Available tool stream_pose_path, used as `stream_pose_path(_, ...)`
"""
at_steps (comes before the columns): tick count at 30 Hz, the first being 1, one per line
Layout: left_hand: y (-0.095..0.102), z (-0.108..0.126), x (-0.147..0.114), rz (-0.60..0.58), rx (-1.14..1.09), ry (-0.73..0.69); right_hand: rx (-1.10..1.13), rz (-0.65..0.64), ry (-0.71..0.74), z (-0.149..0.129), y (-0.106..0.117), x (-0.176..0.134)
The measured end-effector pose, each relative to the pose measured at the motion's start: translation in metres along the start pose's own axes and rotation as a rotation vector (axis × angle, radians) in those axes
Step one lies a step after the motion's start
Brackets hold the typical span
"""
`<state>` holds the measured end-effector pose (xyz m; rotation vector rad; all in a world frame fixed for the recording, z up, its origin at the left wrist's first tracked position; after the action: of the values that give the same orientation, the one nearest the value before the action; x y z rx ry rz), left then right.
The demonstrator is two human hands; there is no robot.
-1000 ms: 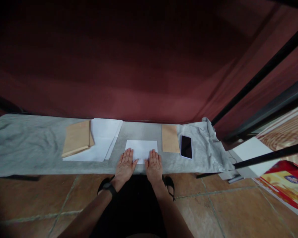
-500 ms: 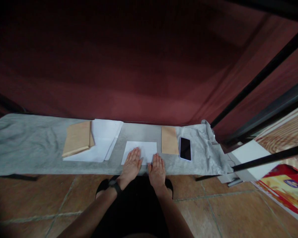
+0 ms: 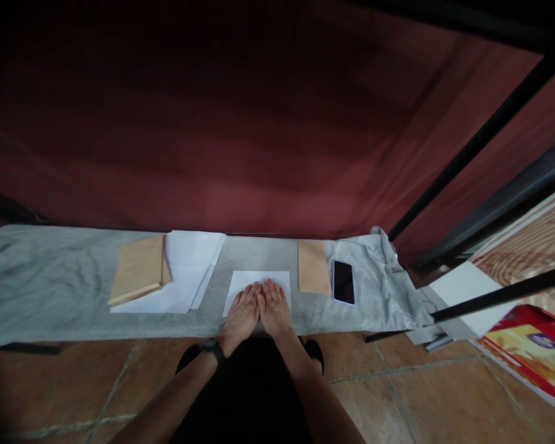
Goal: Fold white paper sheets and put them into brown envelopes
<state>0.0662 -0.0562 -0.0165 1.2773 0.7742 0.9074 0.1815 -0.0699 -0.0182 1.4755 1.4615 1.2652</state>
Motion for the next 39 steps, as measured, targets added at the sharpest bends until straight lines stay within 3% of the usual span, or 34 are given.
stream_pose_path(7,-0.001,-0.009,0.007,0.010,0.018,-0.003,-0.050,-0.028,-0.002,0.008,-0.010,0.001)
stream_pose_path(21,0.002,-0.046,0.002,0.167,0.002,0.312,-0.102,0.212,-0.173,0.016,-0.015,-0.011)
stream_pose_path(24,0.003,-0.036,0.014,0.191,-0.012,0.229,-0.100,0.212,-0.183,0.016,-0.015,-0.011)
stream_pose_path(28,-0.001,-0.020,0.030,0.113,-0.024,0.072,-0.097,0.175,-0.196,0.016,-0.014,-0.011)
stream_pose_path(34,-0.008,-0.021,0.035,0.086,-0.012,0.055,-0.051,0.089,-0.238,0.014,-0.013,0.003)
stream_pose_path(39,-0.007,-0.022,0.033,0.049,0.031,0.037,0.014,-0.040,-0.102,-0.001,-0.011,0.035)
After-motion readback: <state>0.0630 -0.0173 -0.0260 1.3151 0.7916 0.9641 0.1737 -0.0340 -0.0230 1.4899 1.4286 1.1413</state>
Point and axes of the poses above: each hand's wrist, its own x-axis towards the middle knuckle, its own y-axis out of the back of the hand, z = x × y, the point moved 3 cm from there along x, towards the middle knuckle, and after that the axes turned 6 degrees about -z, right-handed, at the moved point
